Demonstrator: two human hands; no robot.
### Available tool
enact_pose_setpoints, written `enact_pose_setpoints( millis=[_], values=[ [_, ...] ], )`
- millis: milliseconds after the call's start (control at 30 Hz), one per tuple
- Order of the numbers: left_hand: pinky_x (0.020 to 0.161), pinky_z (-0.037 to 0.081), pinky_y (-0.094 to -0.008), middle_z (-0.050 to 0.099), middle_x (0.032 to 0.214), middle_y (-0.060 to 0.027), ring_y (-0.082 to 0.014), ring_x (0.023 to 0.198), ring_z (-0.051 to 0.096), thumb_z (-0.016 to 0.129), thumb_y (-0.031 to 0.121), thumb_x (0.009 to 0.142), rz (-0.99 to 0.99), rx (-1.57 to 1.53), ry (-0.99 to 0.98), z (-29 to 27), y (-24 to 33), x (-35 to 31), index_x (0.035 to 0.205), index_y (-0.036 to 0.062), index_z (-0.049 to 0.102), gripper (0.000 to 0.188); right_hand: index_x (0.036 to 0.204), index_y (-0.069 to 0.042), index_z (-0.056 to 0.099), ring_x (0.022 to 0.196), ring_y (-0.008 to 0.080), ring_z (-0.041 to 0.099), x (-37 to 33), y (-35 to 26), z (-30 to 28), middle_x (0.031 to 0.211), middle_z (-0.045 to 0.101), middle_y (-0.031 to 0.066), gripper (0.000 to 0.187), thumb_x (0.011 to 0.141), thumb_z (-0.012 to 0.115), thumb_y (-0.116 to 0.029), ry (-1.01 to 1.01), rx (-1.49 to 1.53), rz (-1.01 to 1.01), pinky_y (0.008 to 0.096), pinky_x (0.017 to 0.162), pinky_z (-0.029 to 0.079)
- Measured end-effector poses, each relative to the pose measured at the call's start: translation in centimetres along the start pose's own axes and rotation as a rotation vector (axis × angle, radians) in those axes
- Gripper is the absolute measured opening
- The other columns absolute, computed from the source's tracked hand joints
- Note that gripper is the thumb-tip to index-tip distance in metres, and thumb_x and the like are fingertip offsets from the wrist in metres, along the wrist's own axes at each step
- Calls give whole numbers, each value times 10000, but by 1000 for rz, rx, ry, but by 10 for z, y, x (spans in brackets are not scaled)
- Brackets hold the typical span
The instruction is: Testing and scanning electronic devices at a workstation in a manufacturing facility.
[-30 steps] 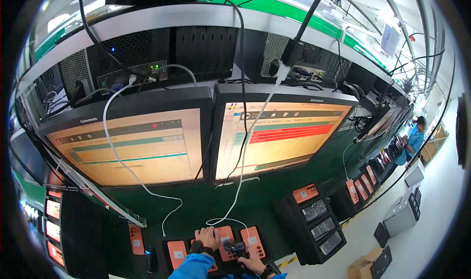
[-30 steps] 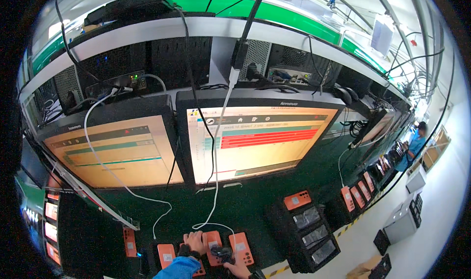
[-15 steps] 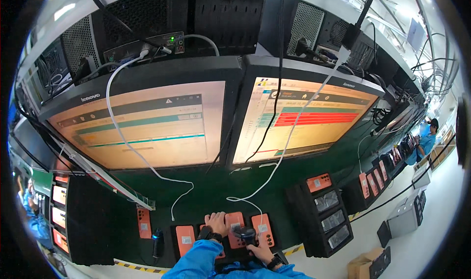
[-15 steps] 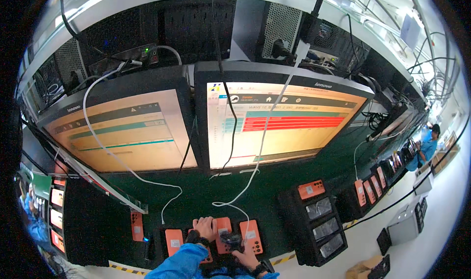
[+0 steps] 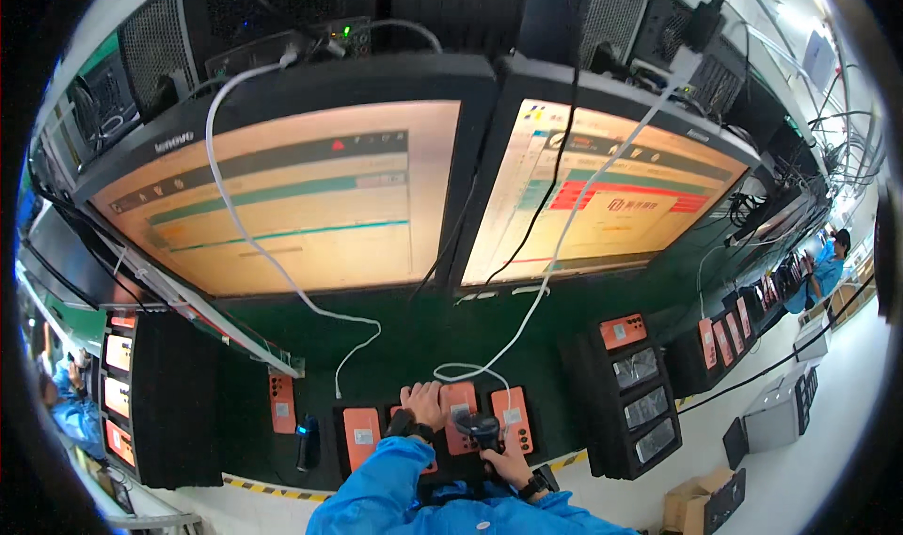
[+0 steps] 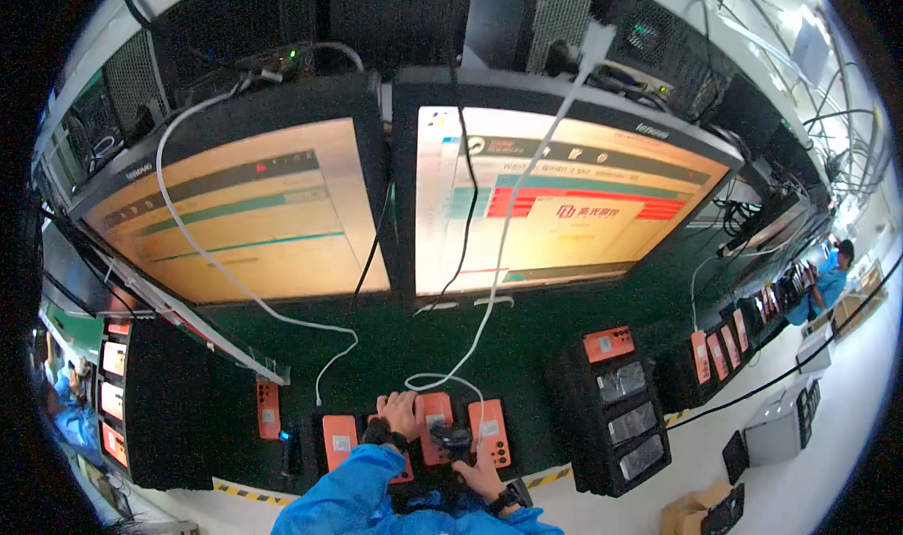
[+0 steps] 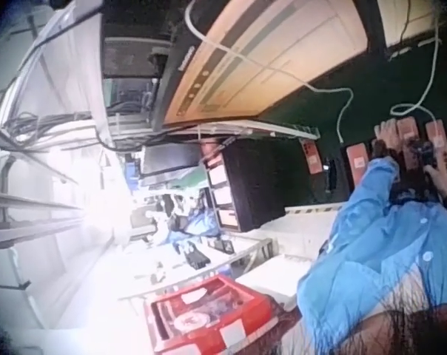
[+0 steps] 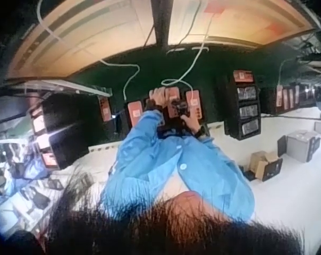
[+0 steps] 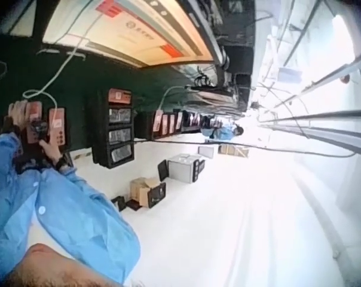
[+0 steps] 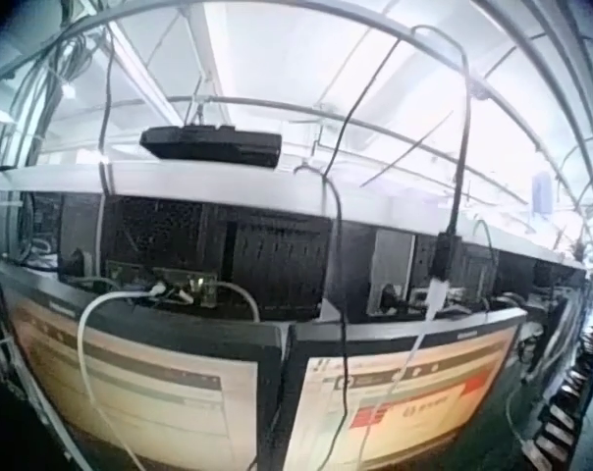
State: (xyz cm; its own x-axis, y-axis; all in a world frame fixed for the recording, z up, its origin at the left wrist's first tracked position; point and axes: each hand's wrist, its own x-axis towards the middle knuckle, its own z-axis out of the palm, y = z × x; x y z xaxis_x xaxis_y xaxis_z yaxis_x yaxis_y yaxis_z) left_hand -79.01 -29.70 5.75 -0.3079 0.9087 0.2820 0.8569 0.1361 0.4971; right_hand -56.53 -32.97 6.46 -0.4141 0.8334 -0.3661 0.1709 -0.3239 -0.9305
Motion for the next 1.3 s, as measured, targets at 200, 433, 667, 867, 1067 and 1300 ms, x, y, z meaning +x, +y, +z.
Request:
enact_pose_setpoints(
  millis=[200, 433, 667, 867, 1067, 1300],
  values=[
    [746, 377, -439, 613, 775, -64, -271, 794, 582, 491, 255, 864, 11, -17, 38, 7, -4, -1, 782, 111, 577, 186, 1245, -16, 375, 708, 125, 552, -12, -35, 4, 998, 543, 82, 566, 762, 669, -48, 15, 23, 147, 270, 526, 472],
    [746, 372, -439, 612, 763, -56, -265, 778, 574, 495, 250, 879, -24, 0, -12, 2, -2, 1, 775, 106, 580, 197, 1291, -31, 308, 599, 124, 545, -6, -32, 3, 876, 560, 62, 621, 769, 644, -22, 39, 107, 111, 253, 474, 449],
    [764, 376, -429, 626, 796, -55, -257, 812, 581, 484, 262, 890, -18, 25, -43, 2, 4, 11, 816, 108, 592, 202, 1124, -74, 412, 547, 122, 539, 3, -38, -10, 867, 572, 47, 429, 753, 599, 32, 109, 117, 67, 258, 446, 447],
    [778, 366, -428, 657, 850, -20, -229, 839, 598, 528, 289, 879, -31, 8, -28, 2, -6, -1, 885, 159, 633, 168, 974, -59, 436, 618, 140, 533, 44, -40, -89, 836, 522, 42, 311, 750, 640, 11, 407, 176, -197, 277, 533, 455],
    [898, 329, -459, 664, 873, -55, -245, 977, 593, 586, 259, 861, -227, -186, 36, 14, -2, -14, 925, 129, 642, 156, 980, -22, 444, 847, 232, 536, 83, 88, -163, 878, 504, 82, 406, 695, 728, -81, 509, -268, -77, 397, 771, 428],
    [709, 498, -280, 647, 878, -98, -187, 828, 645, 589, 113, 906, -349, -638, -44, -56, 79, -50, 984, 19, 603, 123, 789, -20, 521, 770, 201, 521, 85, 20, -109, 767, 521, 73, 223, 914, 491, -202, 626, 115, -383, 323, 751, 433]
  ],
)
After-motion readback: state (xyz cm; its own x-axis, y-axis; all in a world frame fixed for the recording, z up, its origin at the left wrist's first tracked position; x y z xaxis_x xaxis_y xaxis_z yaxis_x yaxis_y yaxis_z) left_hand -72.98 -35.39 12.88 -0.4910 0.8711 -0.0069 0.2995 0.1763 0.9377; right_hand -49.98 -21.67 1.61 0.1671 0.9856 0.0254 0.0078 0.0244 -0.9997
